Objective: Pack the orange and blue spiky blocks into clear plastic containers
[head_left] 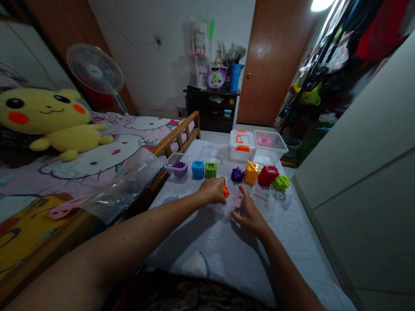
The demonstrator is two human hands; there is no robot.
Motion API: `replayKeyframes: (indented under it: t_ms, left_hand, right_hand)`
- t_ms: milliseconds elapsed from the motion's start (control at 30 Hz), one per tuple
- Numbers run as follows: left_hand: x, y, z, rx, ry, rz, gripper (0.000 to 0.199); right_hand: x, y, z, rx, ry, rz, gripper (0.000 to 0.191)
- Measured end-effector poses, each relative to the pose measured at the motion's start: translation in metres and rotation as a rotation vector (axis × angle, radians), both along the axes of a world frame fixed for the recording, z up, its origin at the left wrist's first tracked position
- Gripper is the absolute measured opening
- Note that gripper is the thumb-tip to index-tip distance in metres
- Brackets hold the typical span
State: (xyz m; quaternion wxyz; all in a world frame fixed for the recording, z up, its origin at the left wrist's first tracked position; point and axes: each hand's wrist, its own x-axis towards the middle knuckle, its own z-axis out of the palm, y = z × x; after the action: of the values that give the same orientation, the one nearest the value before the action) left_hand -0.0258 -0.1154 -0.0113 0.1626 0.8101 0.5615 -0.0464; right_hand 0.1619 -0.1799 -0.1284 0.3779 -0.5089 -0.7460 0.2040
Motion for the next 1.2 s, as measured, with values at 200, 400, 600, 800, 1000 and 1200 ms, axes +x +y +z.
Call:
replayKeyframes:
  t_ms: [200, 400, 600, 800, 1000, 1200]
  left_hand:
    - [-0.003, -0.004, -0.001, 0.043, -0.004, -0.088, 0.057]
    - [-0.014, -0.013, -0.002, 0.097, -0.001, -0.177, 0.054]
    - [-0.020, -0.014, -0.002, 0.114, 0.064, -0.161, 0.052]
    - [-0.013, -0.014, -0.010, 0.115, 0.132, -0.158, 0.041]
    - [-0.008, -0.015, -0.018, 0.088, 0.113, -0.184, 0.043]
    - [-0.006, -0.018, -0.021, 0.013, 0.142, -0.215, 0.045]
  right_hand:
    - [-0.029, -0.015, -0.006, 0.051, 0.040, -0.140, 0.093]
    - [-0.050, -0.032, 0.004, 0.136, 0.060, -0.205, 0.080]
    - [-0.069, -0.029, 0.000, 0.132, 0.116, -0.193, 0.084]
    - [-0.085, -0.047, 0.008, 0.221, 0.118, -0.244, 0.055]
    - [-0.090, -0.059, 0.007, 0.196, 0.169, -0.211, 0.053]
    - [-0.087, -0.057, -0.001, 0.167, 0.201, -0.175, 0.051]
